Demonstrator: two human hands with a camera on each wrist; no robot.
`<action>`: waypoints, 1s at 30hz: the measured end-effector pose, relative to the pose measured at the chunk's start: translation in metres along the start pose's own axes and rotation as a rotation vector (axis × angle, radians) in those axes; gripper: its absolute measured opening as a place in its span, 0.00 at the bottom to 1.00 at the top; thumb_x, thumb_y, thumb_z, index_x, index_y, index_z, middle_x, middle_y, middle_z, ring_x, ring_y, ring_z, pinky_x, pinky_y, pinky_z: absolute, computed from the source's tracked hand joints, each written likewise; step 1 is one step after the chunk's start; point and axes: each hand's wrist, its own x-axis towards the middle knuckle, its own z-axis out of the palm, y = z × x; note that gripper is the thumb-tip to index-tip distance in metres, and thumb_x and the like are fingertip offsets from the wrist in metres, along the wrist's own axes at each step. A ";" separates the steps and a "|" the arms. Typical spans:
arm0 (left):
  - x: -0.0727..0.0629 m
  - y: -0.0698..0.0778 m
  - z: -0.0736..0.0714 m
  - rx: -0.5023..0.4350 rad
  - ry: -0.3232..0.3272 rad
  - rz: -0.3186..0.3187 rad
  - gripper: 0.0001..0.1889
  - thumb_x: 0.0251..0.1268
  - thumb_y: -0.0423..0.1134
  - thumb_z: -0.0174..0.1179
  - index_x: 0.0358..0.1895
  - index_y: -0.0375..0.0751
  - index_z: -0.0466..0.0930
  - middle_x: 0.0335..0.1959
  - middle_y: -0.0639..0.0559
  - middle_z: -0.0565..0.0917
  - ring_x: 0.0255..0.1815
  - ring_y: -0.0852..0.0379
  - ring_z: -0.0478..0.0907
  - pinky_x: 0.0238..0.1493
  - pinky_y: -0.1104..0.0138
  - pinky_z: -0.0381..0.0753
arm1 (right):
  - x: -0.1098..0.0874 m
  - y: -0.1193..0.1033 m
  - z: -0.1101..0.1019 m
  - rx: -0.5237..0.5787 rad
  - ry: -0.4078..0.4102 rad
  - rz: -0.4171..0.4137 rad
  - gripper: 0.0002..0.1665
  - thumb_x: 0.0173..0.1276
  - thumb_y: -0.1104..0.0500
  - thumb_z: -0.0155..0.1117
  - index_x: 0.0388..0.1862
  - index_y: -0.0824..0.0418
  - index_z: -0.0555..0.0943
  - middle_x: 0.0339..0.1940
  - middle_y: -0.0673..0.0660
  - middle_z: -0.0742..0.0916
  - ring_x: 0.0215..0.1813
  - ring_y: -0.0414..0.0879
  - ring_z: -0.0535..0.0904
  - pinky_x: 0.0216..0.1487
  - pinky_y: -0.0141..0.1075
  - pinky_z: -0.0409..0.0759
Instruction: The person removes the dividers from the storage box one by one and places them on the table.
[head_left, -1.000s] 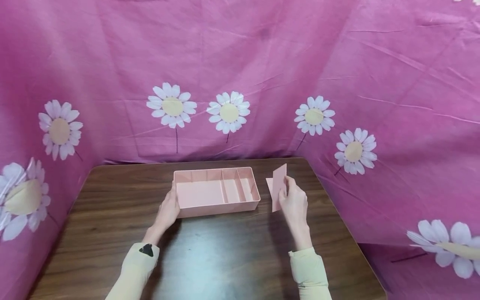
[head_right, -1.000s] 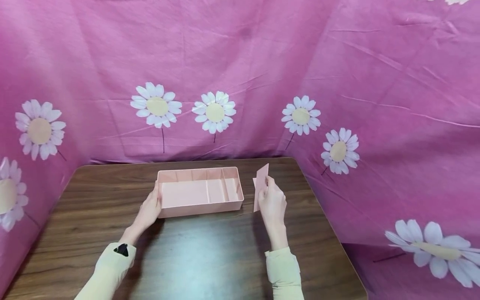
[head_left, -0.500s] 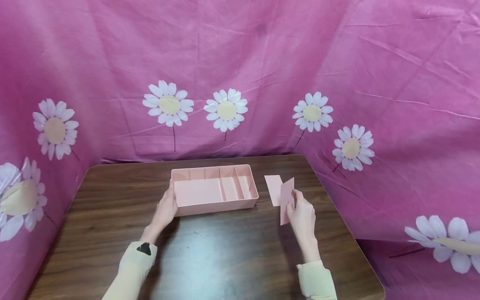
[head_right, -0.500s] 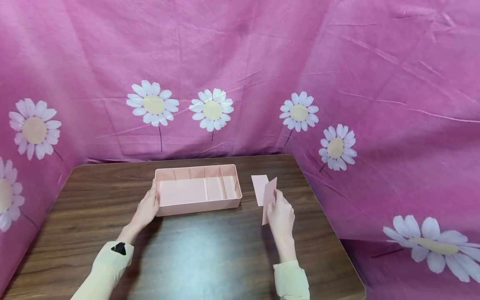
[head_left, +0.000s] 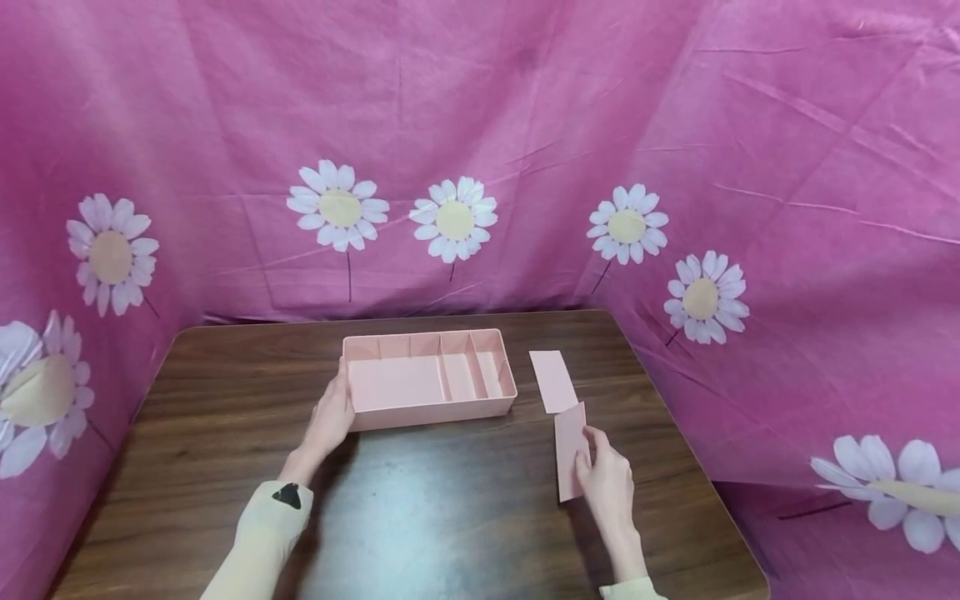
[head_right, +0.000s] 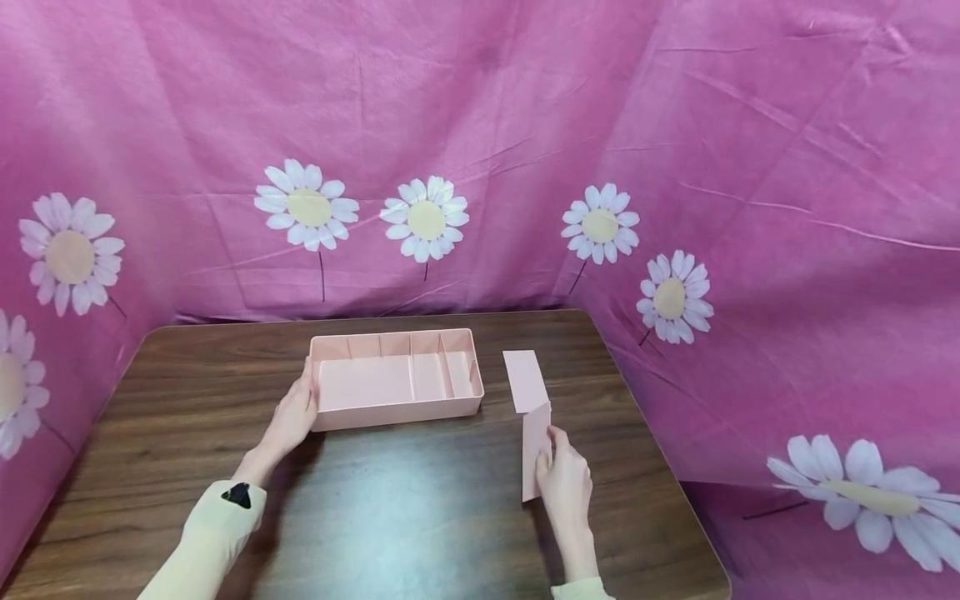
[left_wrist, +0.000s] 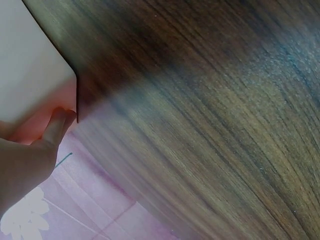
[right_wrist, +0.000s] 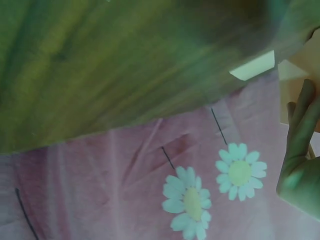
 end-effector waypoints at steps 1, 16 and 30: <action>0.000 0.000 0.000 -0.001 0.003 0.001 0.30 0.79 0.33 0.35 0.79 0.31 0.40 0.70 0.24 0.65 0.67 0.27 0.68 0.64 0.37 0.70 | -0.003 0.001 0.000 0.003 0.002 0.000 0.21 0.60 0.67 0.65 0.55 0.63 0.81 0.48 0.64 0.89 0.39 0.67 0.86 0.32 0.57 0.79; 0.001 0.000 0.000 -0.009 -0.025 -0.021 0.31 0.80 0.35 0.34 0.80 0.34 0.37 0.71 0.26 0.63 0.69 0.28 0.67 0.66 0.37 0.68 | -0.023 0.032 -0.001 0.038 -0.116 0.083 0.23 0.60 0.67 0.66 0.56 0.61 0.81 0.44 0.66 0.90 0.31 0.56 0.85 0.24 0.44 0.75; 0.000 0.001 -0.001 -0.005 -0.035 -0.034 0.30 0.81 0.36 0.33 0.80 0.33 0.37 0.73 0.26 0.62 0.71 0.29 0.65 0.67 0.38 0.67 | -0.032 0.042 0.008 -0.124 -0.216 0.072 0.30 0.61 0.59 0.69 0.61 0.69 0.75 0.50 0.74 0.85 0.44 0.72 0.84 0.30 0.58 0.82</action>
